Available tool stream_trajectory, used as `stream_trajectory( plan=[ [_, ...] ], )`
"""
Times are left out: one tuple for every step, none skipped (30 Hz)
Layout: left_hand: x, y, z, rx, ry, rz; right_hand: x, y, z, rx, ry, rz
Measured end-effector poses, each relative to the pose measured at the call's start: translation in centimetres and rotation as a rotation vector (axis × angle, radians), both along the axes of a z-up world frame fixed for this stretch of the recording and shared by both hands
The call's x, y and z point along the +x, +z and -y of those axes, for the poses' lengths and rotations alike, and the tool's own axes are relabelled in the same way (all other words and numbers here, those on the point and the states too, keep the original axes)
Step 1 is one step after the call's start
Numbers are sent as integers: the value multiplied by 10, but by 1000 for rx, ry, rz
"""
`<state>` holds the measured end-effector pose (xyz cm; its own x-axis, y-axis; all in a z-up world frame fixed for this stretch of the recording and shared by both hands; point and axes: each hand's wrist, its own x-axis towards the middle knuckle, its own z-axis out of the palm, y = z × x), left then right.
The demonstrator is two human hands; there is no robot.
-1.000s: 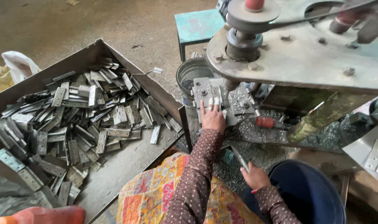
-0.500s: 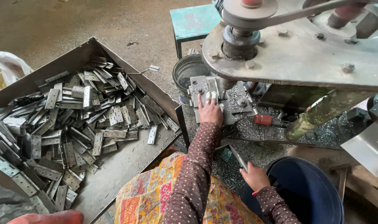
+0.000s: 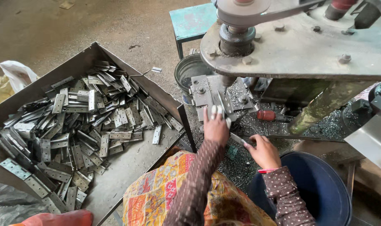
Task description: The person repeatedly picks small metal pieces from a bin, places them into a manual punching machine, and operates the lever to process each piece. The person then removes the processed piece and returns it to the bin. This cycle is repeated continuously throughout the clip.
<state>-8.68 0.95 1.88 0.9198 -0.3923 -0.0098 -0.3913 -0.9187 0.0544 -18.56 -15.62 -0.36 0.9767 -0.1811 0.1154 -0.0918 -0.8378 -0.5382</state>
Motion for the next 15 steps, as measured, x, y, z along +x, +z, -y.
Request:
stream_trajectory(
  plan=[
    [-18,-5,0,-3,-22,25,0,3,-2,-2,-17,-4],
    [-30,-11,0,-43,1,178,0,4,-3,-4,-35,-7],
    [-40,-19,-1,-84,24,329,-1,4,-2,-8,-53,-12],
    [-41,-26,-2,-126,48,481,-1,2,-2,-7,-70,-20],
    [-40,-34,-4,-166,22,494,-3,-2,-1,-6,-88,-30],
    [-37,-42,-7,-207,-5,507,-6,-5,0,-6,-106,-41],
    [-31,-48,-10,-249,-33,525,-7,-8,1,8,-104,-51],
    [-28,-53,-11,-305,-70,506,-8,-11,2,22,-103,-61],
    [-19,-54,-12,-362,-110,496,-4,-11,3,36,-103,-62],
    [-11,-52,-11,-418,-150,486,0,-11,5,41,-84,7],
    [-6,-51,-10,-499,-125,500,0,-12,6,49,-65,69],
    [-1,-49,-8,-581,-100,512,1,-13,6,56,-47,132],
    [2,-47,-7,-662,-73,520,0,-15,6,40,-64,100],
    [5,-45,-6,-657,-65,628,-1,-16,5,24,-81,68],
    [11,-42,-4,-653,-57,738,-1,-16,5,6,-98,38]
  ],
)
